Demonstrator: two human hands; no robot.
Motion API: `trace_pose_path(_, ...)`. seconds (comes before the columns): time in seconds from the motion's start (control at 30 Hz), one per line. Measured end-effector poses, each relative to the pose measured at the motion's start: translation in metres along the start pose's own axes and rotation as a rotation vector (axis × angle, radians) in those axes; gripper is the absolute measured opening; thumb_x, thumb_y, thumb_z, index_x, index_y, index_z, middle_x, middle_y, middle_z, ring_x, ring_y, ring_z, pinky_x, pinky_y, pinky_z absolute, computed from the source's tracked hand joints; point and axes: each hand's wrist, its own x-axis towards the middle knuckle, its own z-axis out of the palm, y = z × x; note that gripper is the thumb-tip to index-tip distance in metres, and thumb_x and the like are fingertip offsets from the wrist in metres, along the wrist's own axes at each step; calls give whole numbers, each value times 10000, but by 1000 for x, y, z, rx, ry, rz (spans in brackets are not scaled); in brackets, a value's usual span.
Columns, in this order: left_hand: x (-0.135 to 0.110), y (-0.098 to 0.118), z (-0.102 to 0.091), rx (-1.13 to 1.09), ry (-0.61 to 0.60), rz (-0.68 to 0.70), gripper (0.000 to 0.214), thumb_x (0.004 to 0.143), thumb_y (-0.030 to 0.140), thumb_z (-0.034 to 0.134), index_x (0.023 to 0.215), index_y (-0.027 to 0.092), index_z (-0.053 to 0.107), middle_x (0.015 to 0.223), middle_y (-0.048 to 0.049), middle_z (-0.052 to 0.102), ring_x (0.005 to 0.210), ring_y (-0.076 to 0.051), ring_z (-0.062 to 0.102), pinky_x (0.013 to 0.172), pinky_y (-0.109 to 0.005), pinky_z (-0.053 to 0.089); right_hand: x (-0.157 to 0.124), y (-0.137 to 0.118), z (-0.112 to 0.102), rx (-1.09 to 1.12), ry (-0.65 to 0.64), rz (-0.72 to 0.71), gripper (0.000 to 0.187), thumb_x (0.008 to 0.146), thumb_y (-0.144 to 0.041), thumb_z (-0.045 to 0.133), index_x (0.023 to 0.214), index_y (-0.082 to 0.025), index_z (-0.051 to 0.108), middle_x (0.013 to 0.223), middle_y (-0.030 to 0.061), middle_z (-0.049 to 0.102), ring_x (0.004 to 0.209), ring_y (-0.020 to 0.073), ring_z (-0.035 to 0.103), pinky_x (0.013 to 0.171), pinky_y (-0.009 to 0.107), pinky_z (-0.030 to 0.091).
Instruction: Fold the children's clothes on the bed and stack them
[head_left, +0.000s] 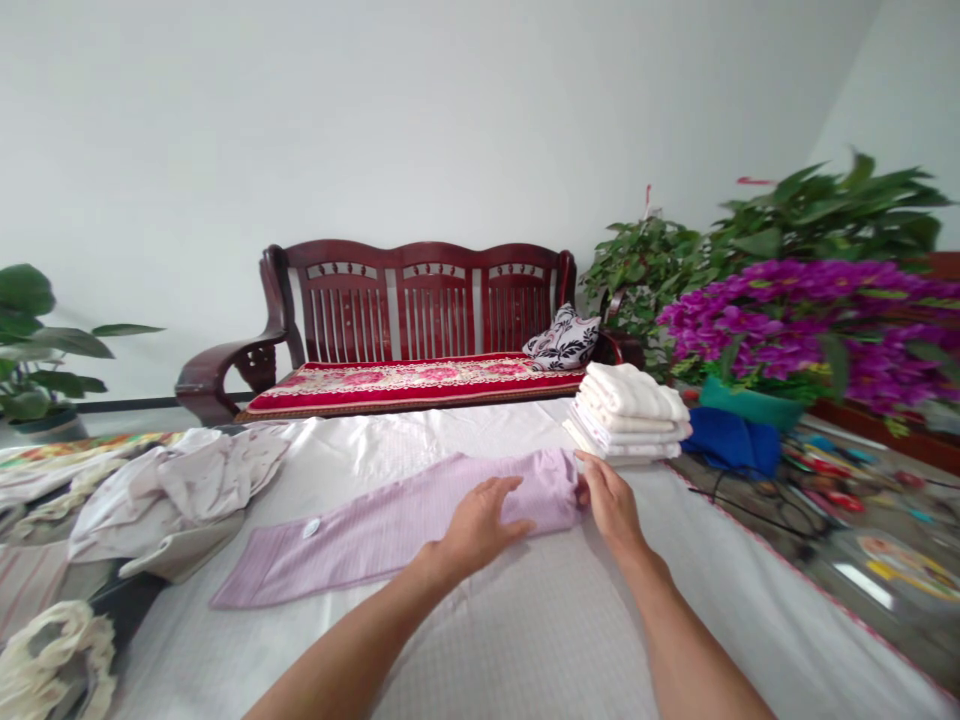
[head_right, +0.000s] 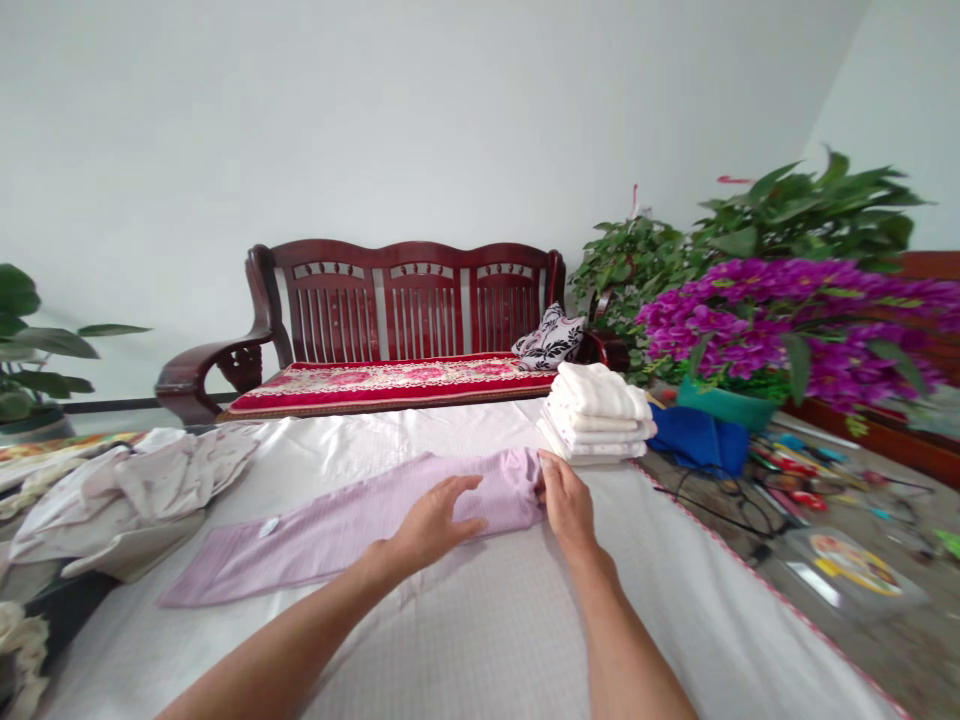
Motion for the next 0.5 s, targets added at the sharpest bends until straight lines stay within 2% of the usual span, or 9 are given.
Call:
trace_pose_path(0.07,10,15,13,-97,5,-66,700,758,393,761,1381,167,538,1349,-137,633,1226,-301,595,1049,-403,449,-3,-5,4,249,-84,-23,663,908,-635,396,1273,-142,648,961,109,761,706,224,667,603,311,473)
trace_pose_path(0.13,24,26,26,-181,10,-134,696,751,392,764,1368,165,536,1331,-139,646,1198,-298,613,1006,-375,467,-7,-10,9,384,-172,-29,694,902,-661,416,1319,-143,613,1049,126,761,813,254,710,590,306,481)
trace_pose_path(0.2,39,32,36,-206,21,-221,558,799,369,711,1298,161,574,1236,-129,700,1109,-277,660,917,-335,492,-10,-13,12,452,-250,-35,683,909,-661,424,1353,-168,584,1144,132,744,973,281,712,654,318,509)
trace_pose_path(0.27,53,34,40,-154,56,-309,350,874,320,611,1181,152,631,1123,-126,742,1026,-262,691,840,-308,491,-9,-12,14,468,-277,-24,664,901,-652,455,1350,-179,581,1164,138,737,1028,292,702,727,348,528)
trace_pose_path(0.33,64,33,39,-91,102,-348,244,935,258,496,1079,162,669,1065,-122,756,1003,-248,697,819,-292,473,-4,-5,12,404,-177,-25,645,863,-629,526,1308,-170,603,1149,151,739,1011,295,702,771,376,532)
trace_pose_path(0.43,78,30,27,-63,153,-334,279,973,238,414,1020,196,686,1056,-107,760,1017,-231,689,835,-279,454,8,8,5,150,60,-36,599,803,-548,598,1263,-165,623,1160,151,729,1054,292,673,847,392,514)
trace_pose_path(0.5,87,29,16,-46,187,-311,270,976,261,425,1024,213,686,1066,-94,759,1029,-228,683,850,-277,448,14,15,1,-76,85,5,579,789,-500,612,1273,-183,621,1164,128,725,1063,285,659,864,386,496)
